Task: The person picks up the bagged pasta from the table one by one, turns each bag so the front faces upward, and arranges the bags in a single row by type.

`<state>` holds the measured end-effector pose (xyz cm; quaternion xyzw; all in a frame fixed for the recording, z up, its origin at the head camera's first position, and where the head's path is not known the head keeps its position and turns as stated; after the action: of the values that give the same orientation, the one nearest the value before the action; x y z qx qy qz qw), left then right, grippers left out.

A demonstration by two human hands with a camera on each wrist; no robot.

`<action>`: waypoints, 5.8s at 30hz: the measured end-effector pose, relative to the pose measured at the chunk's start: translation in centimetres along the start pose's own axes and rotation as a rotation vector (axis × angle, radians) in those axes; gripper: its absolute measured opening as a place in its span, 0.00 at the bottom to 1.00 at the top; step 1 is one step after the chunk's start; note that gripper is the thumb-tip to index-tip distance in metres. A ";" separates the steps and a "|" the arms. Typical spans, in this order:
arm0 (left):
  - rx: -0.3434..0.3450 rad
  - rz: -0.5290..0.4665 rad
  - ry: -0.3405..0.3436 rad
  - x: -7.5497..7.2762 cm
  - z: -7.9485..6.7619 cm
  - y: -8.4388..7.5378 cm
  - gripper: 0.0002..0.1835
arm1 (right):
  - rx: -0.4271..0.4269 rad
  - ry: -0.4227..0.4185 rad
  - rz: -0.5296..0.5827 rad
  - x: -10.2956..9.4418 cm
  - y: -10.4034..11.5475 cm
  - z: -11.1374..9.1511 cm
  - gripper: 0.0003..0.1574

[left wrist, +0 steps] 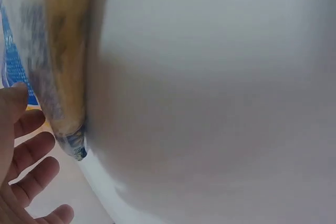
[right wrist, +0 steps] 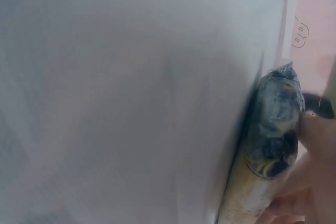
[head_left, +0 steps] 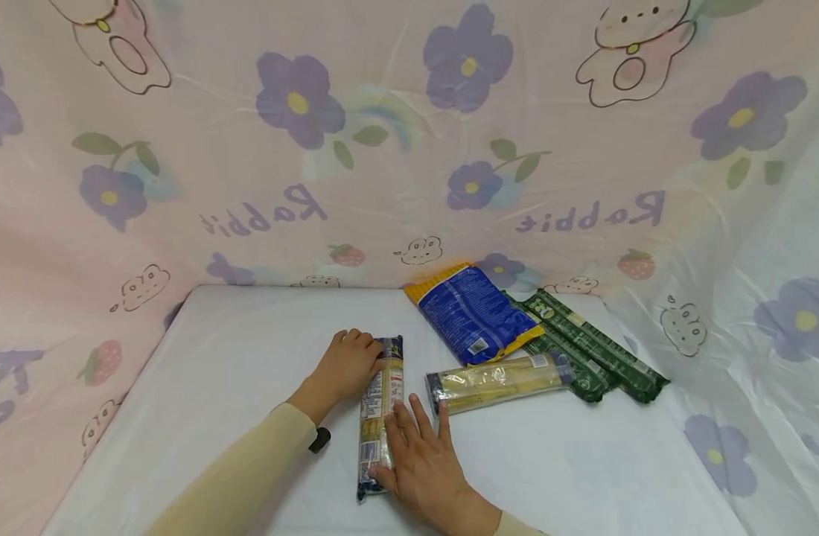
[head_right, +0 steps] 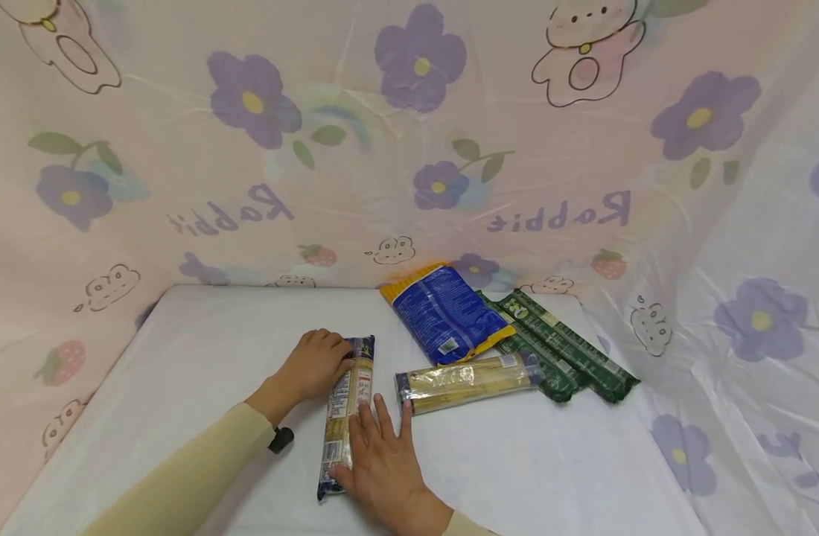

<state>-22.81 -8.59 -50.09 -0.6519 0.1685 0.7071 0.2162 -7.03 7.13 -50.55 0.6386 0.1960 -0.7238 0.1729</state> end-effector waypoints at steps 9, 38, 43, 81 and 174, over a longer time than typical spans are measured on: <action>-0.051 0.030 0.097 -0.1 4.5 0.1 0.20 | -0.013 -0.007 -0.007 0.0 0.0 0.0 0.49; -0.059 0.040 0.135 1.7 7.3 -1.0 0.20 | -0.070 -0.163 -0.109 0.3 -0.3 -0.1 0.46; -0.042 0.068 0.099 1.2 7.2 -1.0 0.16 | -0.065 -0.152 -0.104 0.3 -0.3 0.0 0.46; 0.122 -0.158 -0.737 -13.6 3.7 -3.1 0.08 | 0.108 -0.488 -0.058 -0.8 -3.7 1.2 0.26; -0.046 0.148 -0.230 -7.0 2.0 9.2 0.08 | -0.070 -0.218 -0.048 -1.4 3.1 6.7 0.15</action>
<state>-28.90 -15.98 -43.33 -0.5570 0.1737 0.7949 0.1664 -11.07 1.03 -48.65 0.5447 0.2166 -0.7856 0.1981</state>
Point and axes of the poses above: each hand's wrist, its own z-axis towards the middle knuckle, its own x-axis out of the palm, y = z × x, the point moved 3 cm from there along z, towards the middle knuckle
